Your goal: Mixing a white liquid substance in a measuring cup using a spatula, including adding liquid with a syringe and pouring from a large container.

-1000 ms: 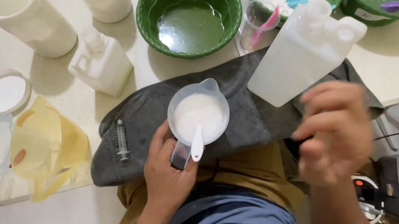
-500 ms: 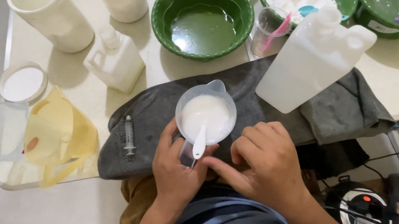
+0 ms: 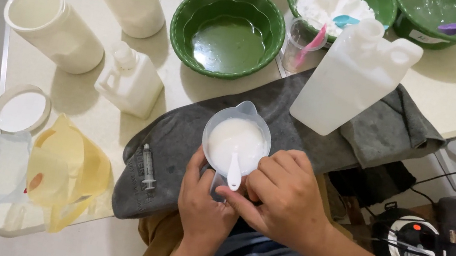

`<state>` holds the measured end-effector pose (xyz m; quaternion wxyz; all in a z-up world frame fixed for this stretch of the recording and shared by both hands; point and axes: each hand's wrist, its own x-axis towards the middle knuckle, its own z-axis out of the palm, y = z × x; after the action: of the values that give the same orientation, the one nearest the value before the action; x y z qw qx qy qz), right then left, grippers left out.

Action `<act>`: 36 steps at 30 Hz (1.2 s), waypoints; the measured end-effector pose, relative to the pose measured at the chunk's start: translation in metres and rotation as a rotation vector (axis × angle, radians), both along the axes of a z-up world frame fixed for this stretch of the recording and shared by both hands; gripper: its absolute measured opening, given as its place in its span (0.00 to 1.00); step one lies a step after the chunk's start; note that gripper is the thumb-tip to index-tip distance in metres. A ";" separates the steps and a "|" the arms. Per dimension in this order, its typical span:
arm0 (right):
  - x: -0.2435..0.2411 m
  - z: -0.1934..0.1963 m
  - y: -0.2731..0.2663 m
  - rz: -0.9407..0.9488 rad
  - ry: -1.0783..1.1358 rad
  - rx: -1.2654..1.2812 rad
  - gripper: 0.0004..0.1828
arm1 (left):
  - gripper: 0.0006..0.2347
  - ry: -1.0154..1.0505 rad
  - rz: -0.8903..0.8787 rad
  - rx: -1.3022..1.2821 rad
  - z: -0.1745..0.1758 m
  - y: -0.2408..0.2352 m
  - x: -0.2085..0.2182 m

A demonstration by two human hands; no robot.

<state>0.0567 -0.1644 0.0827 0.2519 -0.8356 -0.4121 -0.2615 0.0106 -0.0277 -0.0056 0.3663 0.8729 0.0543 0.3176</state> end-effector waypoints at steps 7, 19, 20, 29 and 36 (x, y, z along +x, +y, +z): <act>0.014 0.007 -0.008 -0.130 0.010 0.039 0.23 | 0.16 -0.059 -0.027 0.043 0.001 0.003 0.001; 0.024 -0.003 -0.028 -0.231 0.312 0.027 0.17 | 0.17 -0.171 -0.087 0.062 -0.008 0.003 -0.001; 0.023 -0.004 -0.029 -0.229 0.310 0.027 0.17 | 0.17 -0.173 -0.085 0.062 -0.009 0.003 -0.002; 0.023 0.001 -0.039 -0.176 0.292 0.001 0.14 | 0.19 -0.172 -0.135 0.084 -0.001 0.002 -0.004; 0.030 0.005 -0.059 -0.090 0.193 -0.027 0.12 | 0.18 -0.125 -0.157 0.076 0.003 0.004 -0.003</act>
<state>0.0871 -0.2235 0.0874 0.2672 -0.8780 -0.3515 -0.1850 0.0072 -0.0238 -0.0028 0.3592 0.8664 -0.0494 0.3435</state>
